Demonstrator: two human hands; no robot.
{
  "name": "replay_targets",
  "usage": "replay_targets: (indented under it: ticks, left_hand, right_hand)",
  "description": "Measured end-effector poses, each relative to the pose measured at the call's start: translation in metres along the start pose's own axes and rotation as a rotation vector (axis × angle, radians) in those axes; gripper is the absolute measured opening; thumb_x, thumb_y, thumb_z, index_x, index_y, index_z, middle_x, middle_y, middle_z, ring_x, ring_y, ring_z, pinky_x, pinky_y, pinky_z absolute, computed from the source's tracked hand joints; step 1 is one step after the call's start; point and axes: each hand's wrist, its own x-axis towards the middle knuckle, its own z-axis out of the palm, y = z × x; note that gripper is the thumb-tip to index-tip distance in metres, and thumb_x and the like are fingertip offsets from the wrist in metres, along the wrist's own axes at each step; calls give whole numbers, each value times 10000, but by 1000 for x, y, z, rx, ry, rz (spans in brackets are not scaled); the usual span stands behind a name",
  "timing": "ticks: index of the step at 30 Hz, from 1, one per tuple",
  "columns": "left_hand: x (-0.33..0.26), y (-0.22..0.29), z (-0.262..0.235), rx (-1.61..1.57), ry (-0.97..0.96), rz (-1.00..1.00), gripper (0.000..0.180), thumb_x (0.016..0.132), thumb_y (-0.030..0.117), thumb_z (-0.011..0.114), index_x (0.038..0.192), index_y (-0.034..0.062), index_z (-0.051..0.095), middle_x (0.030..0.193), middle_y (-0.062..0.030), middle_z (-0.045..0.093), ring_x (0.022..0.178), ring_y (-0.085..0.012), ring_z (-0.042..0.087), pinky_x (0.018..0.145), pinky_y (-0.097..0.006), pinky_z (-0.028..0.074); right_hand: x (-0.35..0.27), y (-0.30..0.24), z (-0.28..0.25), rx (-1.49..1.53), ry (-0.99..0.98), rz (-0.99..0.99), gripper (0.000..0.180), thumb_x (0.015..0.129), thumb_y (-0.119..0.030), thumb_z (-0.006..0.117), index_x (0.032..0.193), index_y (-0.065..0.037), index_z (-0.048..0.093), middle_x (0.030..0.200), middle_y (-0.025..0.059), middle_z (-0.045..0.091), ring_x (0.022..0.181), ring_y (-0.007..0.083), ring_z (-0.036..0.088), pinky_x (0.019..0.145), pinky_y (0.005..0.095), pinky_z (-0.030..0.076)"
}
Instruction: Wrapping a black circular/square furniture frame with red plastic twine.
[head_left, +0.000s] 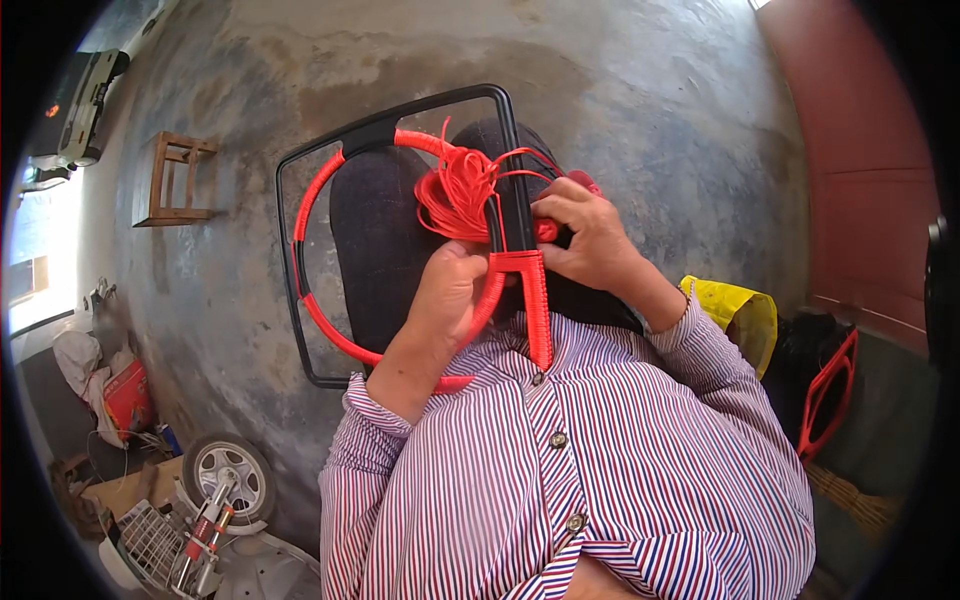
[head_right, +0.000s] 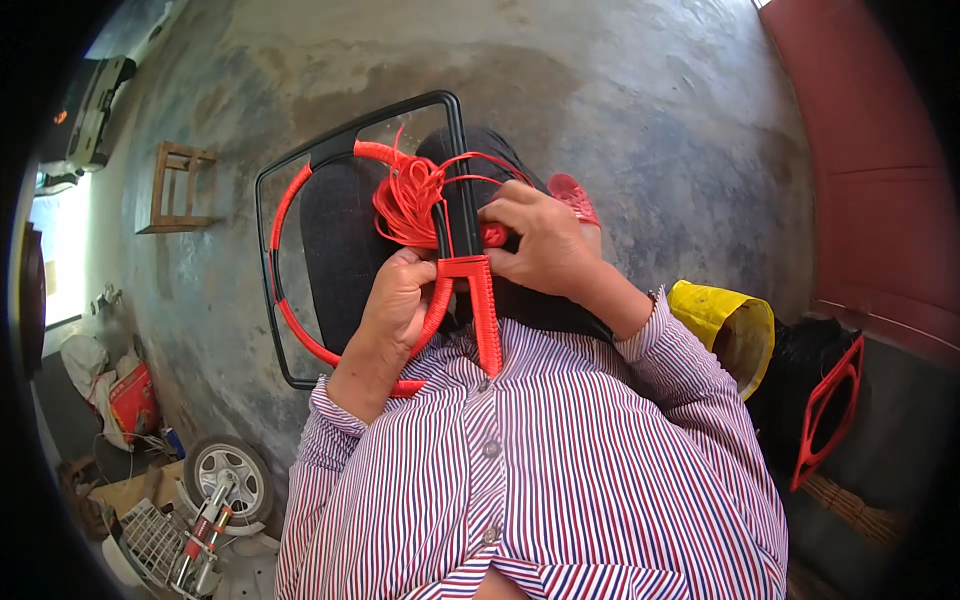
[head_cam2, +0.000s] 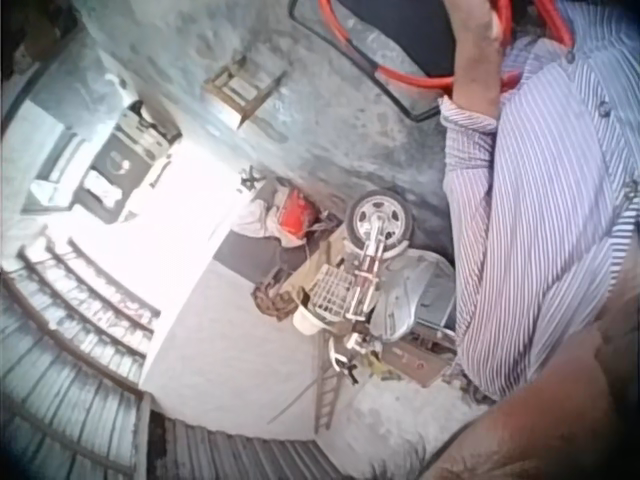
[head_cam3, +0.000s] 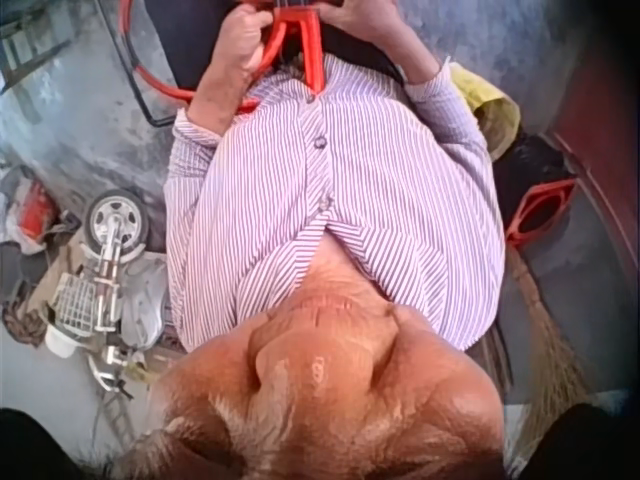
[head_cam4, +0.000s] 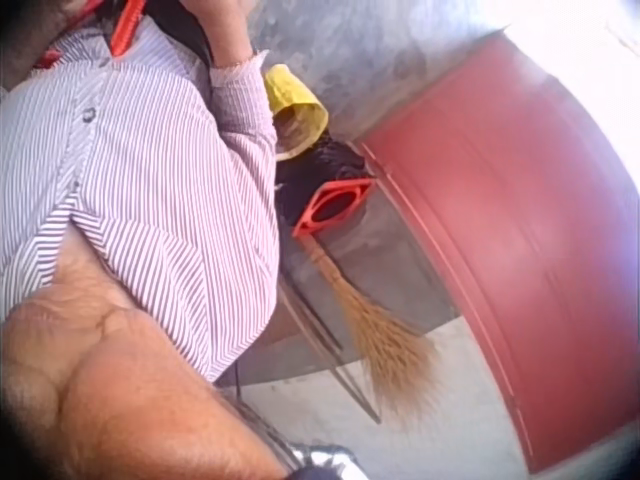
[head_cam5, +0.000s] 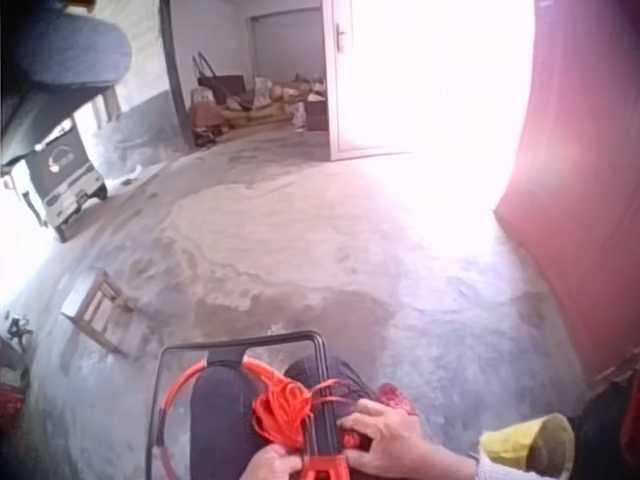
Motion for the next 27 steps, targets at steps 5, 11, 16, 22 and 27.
replay_targets:
  ticks: [5,11,16,22,27]
  left_hand:
    - [2,-1,-9,75,12,6,244,886,-20,484,1108,-28,586,953,-128,686,758,-194,658,683,-304,536]
    - [2,-1,-7,131,41,23,244,894,4,463,1116,-1,565,905,-111,683,658,-182,634,591,-309,523]
    - [-3,2,3,122,28,80,222,915,13,460,1116,5,554,898,-95,669,670,-158,626,594,-286,523]
    - [-3,-1,-9,223,-6,87,211,909,30,493,1108,-6,557,901,-102,675,665,-155,635,605,-291,546]
    - [-5,-5,-12,327,-22,128,185,904,49,566,1081,-3,558,904,-97,674,666,-136,633,633,-273,562]
  right_hand:
    - [-10,22,-39,732,134,124,266,696,-166,677,894,-18,578,1036,123,615,925,217,606,868,338,473]
    - [-43,15,-123,1533,-119,-22,301,761,-284,631,842,-101,406,689,126,577,743,184,569,672,350,464]
    - [-55,29,-173,1549,161,-45,240,891,-223,570,1034,-61,463,768,73,533,669,127,514,590,286,442]
    - [-32,2,-72,972,193,409,294,905,-65,621,1185,-1,557,937,77,642,686,123,610,618,267,523]
    - [-15,-13,-25,809,-230,519,278,881,-31,692,1129,12,574,918,50,634,678,97,627,631,252,530]
